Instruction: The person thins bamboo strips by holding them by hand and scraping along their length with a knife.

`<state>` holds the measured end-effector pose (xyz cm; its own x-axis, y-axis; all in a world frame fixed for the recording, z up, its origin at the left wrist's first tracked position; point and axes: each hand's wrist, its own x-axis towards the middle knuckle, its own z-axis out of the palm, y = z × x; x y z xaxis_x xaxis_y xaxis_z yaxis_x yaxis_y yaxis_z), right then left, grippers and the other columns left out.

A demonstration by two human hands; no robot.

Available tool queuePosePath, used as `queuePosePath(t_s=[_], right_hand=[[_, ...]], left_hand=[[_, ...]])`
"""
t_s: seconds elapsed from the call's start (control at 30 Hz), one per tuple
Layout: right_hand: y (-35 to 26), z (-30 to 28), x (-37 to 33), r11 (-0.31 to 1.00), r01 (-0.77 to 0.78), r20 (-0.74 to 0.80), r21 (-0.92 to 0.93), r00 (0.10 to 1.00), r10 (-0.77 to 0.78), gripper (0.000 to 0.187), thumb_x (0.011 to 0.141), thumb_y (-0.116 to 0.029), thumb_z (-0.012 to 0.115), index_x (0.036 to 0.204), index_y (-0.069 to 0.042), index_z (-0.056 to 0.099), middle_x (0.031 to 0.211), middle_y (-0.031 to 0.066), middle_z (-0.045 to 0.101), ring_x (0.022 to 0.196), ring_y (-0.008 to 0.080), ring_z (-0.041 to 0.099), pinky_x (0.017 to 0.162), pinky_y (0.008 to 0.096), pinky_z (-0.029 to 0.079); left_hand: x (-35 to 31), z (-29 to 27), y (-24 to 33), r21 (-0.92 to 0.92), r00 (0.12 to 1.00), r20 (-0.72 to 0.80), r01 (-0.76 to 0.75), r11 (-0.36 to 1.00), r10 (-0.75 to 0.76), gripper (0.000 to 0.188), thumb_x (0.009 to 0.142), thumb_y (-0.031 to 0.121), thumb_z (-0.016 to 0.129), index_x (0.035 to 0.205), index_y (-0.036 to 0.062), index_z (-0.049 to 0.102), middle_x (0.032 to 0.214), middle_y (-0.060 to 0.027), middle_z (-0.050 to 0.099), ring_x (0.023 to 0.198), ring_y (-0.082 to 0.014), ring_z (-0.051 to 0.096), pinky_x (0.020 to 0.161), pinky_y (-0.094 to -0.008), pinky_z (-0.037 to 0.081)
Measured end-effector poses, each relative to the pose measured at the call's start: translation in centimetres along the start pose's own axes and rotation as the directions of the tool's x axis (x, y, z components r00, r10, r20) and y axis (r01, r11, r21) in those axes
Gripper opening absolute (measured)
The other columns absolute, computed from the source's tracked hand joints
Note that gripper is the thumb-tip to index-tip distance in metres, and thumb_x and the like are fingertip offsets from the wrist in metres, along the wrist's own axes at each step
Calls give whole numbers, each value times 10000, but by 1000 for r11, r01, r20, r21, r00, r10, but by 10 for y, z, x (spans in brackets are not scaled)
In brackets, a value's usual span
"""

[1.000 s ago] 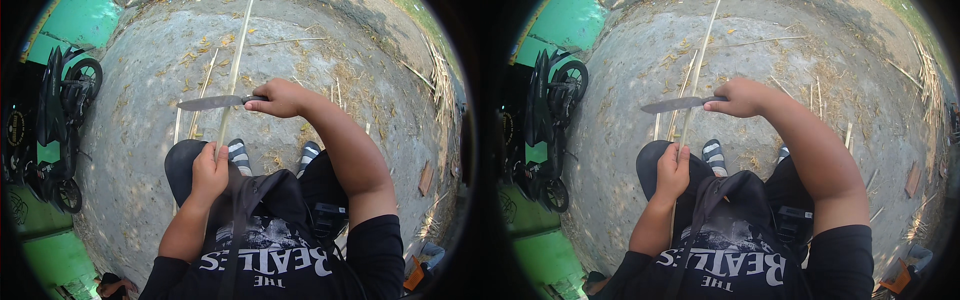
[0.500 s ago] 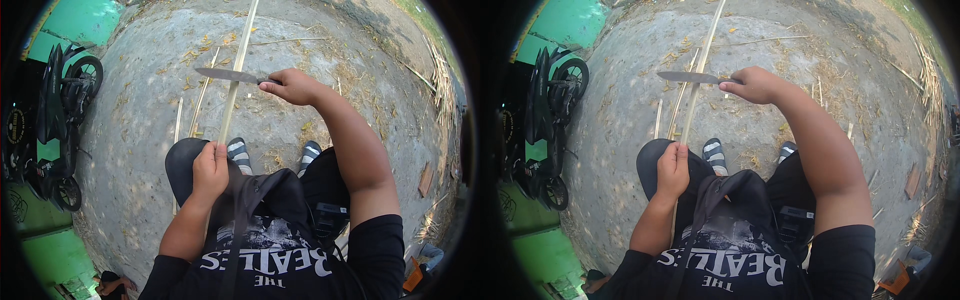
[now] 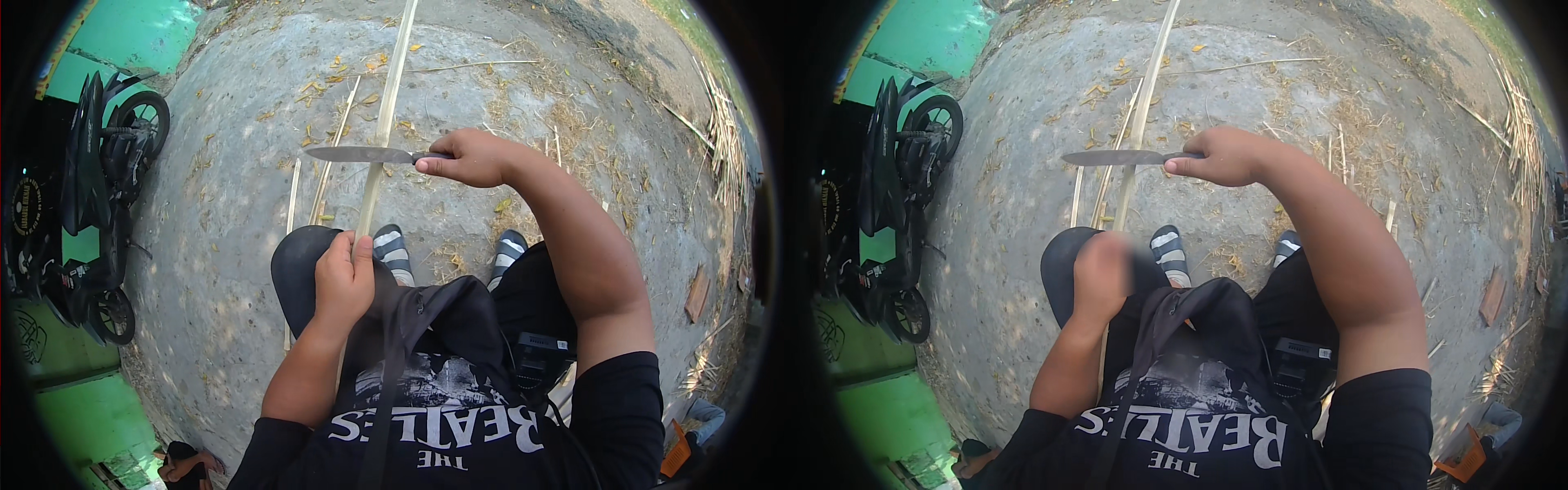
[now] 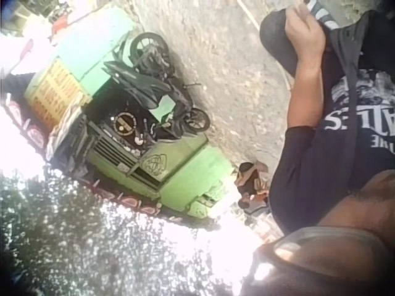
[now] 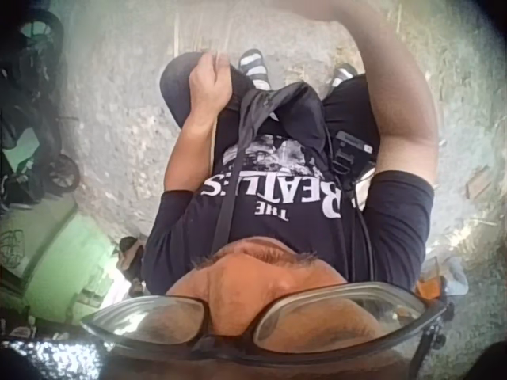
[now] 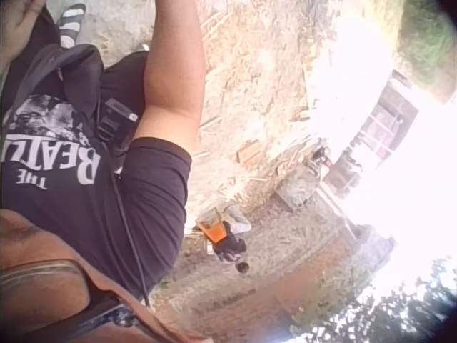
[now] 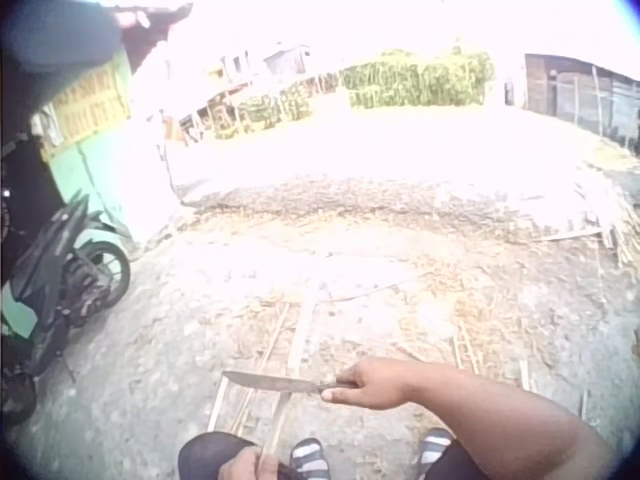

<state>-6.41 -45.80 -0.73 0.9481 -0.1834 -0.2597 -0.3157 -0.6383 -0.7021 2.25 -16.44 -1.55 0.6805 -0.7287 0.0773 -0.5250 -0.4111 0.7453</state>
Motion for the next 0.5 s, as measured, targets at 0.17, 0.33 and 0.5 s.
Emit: queuePosePath(t_s=[0.17, 0.33, 0.5], right_hand=[[-9, -15, -2, 997, -37, 70, 62, 997, 33, 751, 970, -697, 520, 1137, 5, 728, 954, 248, 713, 982, 380, 697, 853, 472, 535], [-15, -8, -4, 998, -57, 21, 26, 998, 57, 740, 973, -696, 517, 1116, -2, 730, 935, 234, 709, 946, 374, 697, 829, 476, 529], [-14, -10, -4, 998, -1, 89, -68, 996, 7, 723, 963, -690, 541, 1029, 3, 734, 891, 229, 709, 913, 396, 693, 811, 496, 529]], left_hand=[[-3, -2, 8, 16, 1000, -9, -26, 1000, 26, 295, 1064, 244, 568, 1006, -35, 647, 692, -107, 619, 612, -185, 576, 591, -346, 457], [-2, 0, 4, 34, 999, -14, -50, 998, 50, 295, 1058, 246, 576, 1012, -37, 646, 701, -122, 625, 622, -208, 589, 605, -360, 468], [-2, 1, 3, 16, 998, -12, -65, 998, 65, 307, 1055, 257, 586, 1025, -42, 647, 710, -129, 632, 625, -211, 595, 611, -362, 473]])
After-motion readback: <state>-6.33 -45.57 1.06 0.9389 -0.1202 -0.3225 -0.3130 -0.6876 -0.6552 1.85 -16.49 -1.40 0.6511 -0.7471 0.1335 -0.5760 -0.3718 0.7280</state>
